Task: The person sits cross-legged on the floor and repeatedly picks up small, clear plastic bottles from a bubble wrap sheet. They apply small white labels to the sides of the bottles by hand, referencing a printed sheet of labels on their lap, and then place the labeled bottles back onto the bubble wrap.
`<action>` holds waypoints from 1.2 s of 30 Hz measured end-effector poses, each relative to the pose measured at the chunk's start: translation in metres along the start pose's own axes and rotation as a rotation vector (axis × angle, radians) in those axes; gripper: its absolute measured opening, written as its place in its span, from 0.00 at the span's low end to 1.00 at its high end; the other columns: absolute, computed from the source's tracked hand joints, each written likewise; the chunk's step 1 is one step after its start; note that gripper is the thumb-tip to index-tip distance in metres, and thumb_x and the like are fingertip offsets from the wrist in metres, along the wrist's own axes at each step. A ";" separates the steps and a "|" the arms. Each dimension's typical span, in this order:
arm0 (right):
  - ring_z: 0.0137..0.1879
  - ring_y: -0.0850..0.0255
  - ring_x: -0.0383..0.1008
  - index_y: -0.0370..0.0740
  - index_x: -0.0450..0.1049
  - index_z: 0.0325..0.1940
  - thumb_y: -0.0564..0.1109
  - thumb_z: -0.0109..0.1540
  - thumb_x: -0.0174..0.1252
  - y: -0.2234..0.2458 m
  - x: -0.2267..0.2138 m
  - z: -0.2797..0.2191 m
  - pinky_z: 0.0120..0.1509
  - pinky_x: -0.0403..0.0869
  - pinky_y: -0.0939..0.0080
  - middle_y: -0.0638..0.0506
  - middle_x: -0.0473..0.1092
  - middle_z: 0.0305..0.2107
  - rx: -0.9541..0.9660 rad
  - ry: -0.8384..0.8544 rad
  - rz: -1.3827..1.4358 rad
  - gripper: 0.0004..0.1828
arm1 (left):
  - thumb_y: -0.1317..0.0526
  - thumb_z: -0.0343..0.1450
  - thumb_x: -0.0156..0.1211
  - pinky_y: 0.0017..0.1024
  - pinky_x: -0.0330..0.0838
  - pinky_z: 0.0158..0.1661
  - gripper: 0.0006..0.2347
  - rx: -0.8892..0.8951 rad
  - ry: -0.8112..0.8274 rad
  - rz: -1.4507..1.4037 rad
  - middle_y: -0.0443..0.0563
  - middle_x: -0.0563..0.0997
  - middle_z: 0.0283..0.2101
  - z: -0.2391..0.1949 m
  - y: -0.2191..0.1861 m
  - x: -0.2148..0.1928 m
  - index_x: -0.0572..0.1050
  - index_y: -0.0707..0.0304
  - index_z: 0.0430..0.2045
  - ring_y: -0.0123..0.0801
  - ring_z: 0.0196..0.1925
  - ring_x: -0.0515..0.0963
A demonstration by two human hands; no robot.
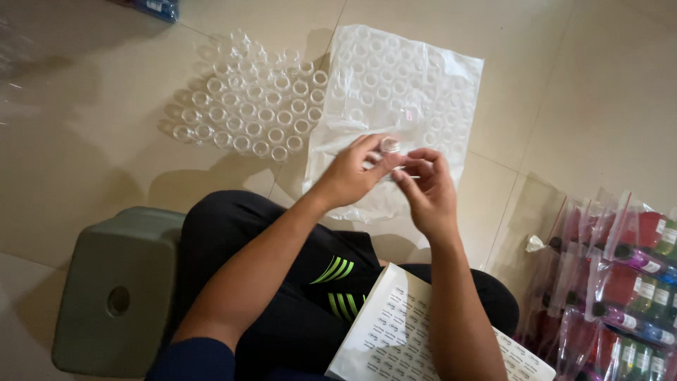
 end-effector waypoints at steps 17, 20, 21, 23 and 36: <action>0.43 0.52 0.88 0.52 0.87 0.53 0.45 0.72 0.73 -0.052 -0.131 0.037 0.52 0.82 0.49 0.50 0.84 0.41 0.094 -0.451 -0.827 0.06 | 0.64 0.76 0.73 0.37 0.93 0.48 0.17 0.109 -0.616 0.385 0.60 0.88 0.55 -0.023 -0.023 -0.173 0.81 0.57 0.60 0.54 0.52 0.92; 0.38 0.61 0.82 0.47 0.84 0.52 0.43 0.78 0.69 -0.036 -0.149 0.025 0.47 0.77 0.61 0.52 0.79 0.36 0.077 -0.585 -0.454 0.01 | 0.68 0.74 0.74 0.37 0.95 0.46 0.18 0.179 -0.566 0.406 0.65 0.85 0.55 -0.016 -0.025 -0.165 0.81 0.61 0.60 0.60 0.51 0.90; 0.37 0.64 0.80 0.45 0.82 0.51 0.41 0.80 0.66 -0.031 -0.154 0.020 0.45 0.76 0.66 0.54 0.77 0.36 0.049 -0.634 -0.317 0.03 | 0.69 0.73 0.76 0.38 0.95 0.45 0.19 0.195 -0.545 0.434 0.66 0.83 0.55 -0.014 -0.025 -0.162 0.82 0.62 0.60 0.62 0.51 0.90; 0.37 0.64 0.81 0.44 0.80 0.52 0.40 0.79 0.66 -0.034 -0.171 0.017 0.44 0.75 0.67 0.54 0.77 0.36 0.011 -0.695 -0.262 0.02 | 0.70 0.74 0.75 0.39 0.96 0.46 0.19 0.220 -0.532 0.444 0.67 0.82 0.55 -0.011 -0.030 -0.157 0.81 0.63 0.61 0.62 0.52 0.90; 0.50 0.70 0.83 0.47 0.78 0.46 0.44 0.78 0.66 -0.013 -0.220 -0.023 0.60 0.86 0.70 0.60 0.80 0.42 0.167 -1.040 0.127 0.06 | 0.53 0.72 0.92 0.54 0.79 0.46 0.21 0.203 -0.236 1.033 0.54 0.92 0.48 0.179 0.003 -0.178 0.82 0.55 0.49 0.55 0.49 0.89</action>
Point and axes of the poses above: each hand's wrist, its own z-axis towards the middle knuckle, its own x-axis out of the palm, y = z × x, the point moved 10 cm from there along z, towards the middle knuckle
